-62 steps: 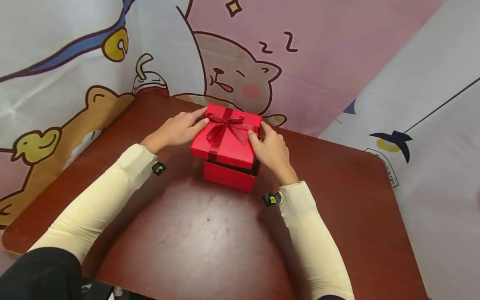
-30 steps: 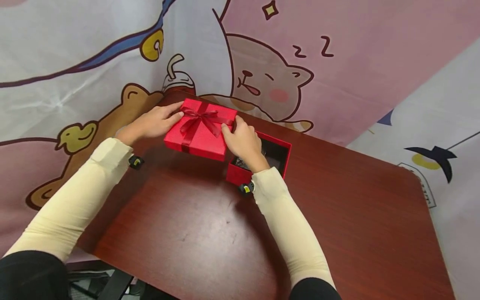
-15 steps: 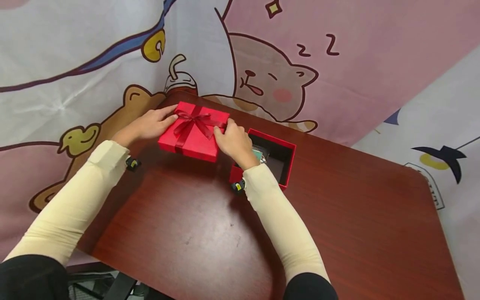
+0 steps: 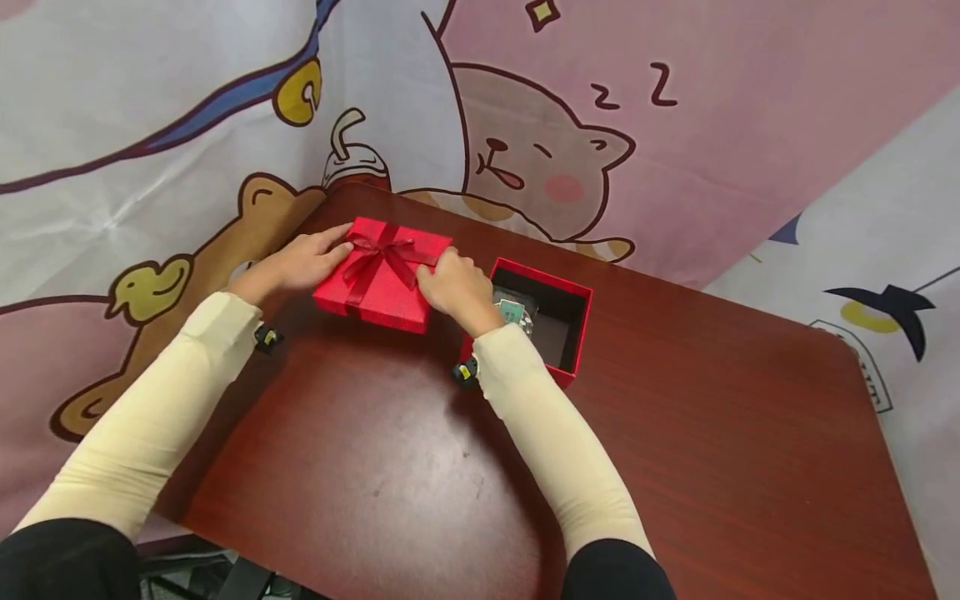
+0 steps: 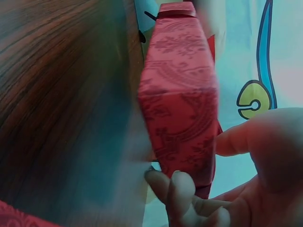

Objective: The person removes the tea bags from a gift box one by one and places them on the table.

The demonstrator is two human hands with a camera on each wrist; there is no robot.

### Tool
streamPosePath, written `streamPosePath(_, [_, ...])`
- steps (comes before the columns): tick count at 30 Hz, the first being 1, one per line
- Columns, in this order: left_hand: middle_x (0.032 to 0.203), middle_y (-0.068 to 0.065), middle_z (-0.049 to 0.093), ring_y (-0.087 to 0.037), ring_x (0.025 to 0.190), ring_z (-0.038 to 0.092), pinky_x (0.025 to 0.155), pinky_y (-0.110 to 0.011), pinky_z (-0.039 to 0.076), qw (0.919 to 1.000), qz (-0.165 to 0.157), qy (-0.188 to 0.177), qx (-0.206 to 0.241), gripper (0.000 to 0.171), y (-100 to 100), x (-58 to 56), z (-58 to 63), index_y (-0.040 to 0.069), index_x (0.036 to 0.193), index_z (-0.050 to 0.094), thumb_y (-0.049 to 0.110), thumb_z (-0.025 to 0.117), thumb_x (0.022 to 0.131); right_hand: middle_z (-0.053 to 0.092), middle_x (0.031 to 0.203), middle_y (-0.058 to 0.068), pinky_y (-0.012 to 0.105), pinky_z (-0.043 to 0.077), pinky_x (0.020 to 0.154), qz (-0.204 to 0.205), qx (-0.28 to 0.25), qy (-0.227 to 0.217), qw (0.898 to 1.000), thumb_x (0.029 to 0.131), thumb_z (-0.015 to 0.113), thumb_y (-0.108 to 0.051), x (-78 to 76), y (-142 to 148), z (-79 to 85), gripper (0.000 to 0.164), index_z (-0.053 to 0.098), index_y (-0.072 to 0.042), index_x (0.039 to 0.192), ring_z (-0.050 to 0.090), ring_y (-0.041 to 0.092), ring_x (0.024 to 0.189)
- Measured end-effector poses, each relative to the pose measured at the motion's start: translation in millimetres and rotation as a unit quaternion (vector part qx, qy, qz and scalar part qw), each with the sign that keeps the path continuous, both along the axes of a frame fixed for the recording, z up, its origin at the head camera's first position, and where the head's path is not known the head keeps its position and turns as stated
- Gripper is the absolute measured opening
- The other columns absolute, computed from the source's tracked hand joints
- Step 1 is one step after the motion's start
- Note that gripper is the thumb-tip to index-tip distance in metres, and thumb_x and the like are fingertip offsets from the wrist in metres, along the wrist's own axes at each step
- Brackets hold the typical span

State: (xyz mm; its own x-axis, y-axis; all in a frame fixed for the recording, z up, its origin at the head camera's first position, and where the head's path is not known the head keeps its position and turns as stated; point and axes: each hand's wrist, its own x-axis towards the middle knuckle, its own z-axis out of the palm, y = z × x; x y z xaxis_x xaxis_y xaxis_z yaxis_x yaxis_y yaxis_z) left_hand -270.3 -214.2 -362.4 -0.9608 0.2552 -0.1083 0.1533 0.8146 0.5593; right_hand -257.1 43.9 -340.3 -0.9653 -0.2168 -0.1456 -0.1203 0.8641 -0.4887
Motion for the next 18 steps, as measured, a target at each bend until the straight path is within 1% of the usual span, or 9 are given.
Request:
streamPosePath(3, [0.145,-0.024,0.046,-0.036,0.121,0.053,0.102,-0.052,0.041,0.9999,0.009,-0.006,0.003,0.061,1.1,-1.7,-3.5,0.010,0.158,0.021,0.034,0.039,0.105,0.065,0.071,0.007,0.038,0.047,0.061,0.005,0.008,-0.014,1.000,0.096,0.047,-0.040,-1.6,-2.0,-1.0,0.031,0.050,-0.011,0.103,0.071,0.027,0.068])
streamPosePath(6, [0.134,-0.026,0.054,-0.034,0.096,0.065,0.082,-0.046,0.053,0.9997,0.015,-0.016,0.013,0.060,0.9,-0.9,-7.3,0.011,0.158,0.022,0.034,0.039,0.105,0.065,0.067,0.008,0.038,0.047,0.061,0.009,0.015,-0.025,1.000,0.096,0.047,-0.040,-2.5,-4.5,-3.1,0.030,0.051,-0.011,0.099,0.071,0.028,0.069])
streamPosePath(7, [0.130,-0.026,0.056,-0.032,0.087,0.067,0.073,-0.042,0.055,0.9995,0.017,-0.019,0.017,0.060,1.0,-0.9,-8.5,0.012,0.158,0.022,0.033,0.039,0.105,0.065,0.066,0.008,0.038,0.047,0.061,0.010,0.018,-0.029,0.999,0.097,0.048,-0.040,-2.8,-4.9,-3.7,0.030,0.052,-0.011,0.098,0.071,0.028,0.069])
streamPosePath(10, [0.125,-0.027,0.058,-0.027,0.069,0.068,0.056,-0.036,0.055,0.9993,0.015,-0.023,0.025,0.059,1.4,-1.3,-11.8,0.011,0.158,0.022,0.031,0.039,0.105,0.065,0.065,0.008,0.039,0.047,0.061,0.014,0.024,-0.042,0.999,0.098,0.048,-0.040,-3.9,-5.9,-5.4,0.030,0.054,-0.011,0.093,0.070,0.028,0.069])
streamPosePath(15, [0.126,-0.029,0.056,-0.023,0.061,0.066,0.051,-0.035,0.054,0.9989,0.009,-0.037,0.027,0.060,2.0,-5.6,-16.9,0.009,0.158,0.020,0.031,0.039,0.105,0.066,0.065,0.009,0.040,0.046,0.062,0.016,0.040,-0.062,0.997,0.099,0.047,-0.039,-5.4,-7.4,-6.9,0.036,0.059,-0.008,0.083,0.069,0.029,0.071])
streamPosePath(18, [0.126,-0.029,0.056,-0.024,0.059,0.066,0.051,-0.034,0.054,0.9988,0.008,-0.045,0.018,0.060,1.0,-7.3,-19.3,0.009,0.158,0.020,0.031,0.038,0.105,0.067,0.066,0.009,0.040,0.046,0.064,0.019,0.054,-0.069,0.996,0.099,0.047,-0.038,-6.4,-10.7,-8.1,0.036,0.059,-0.008,0.082,0.070,0.028,0.071])
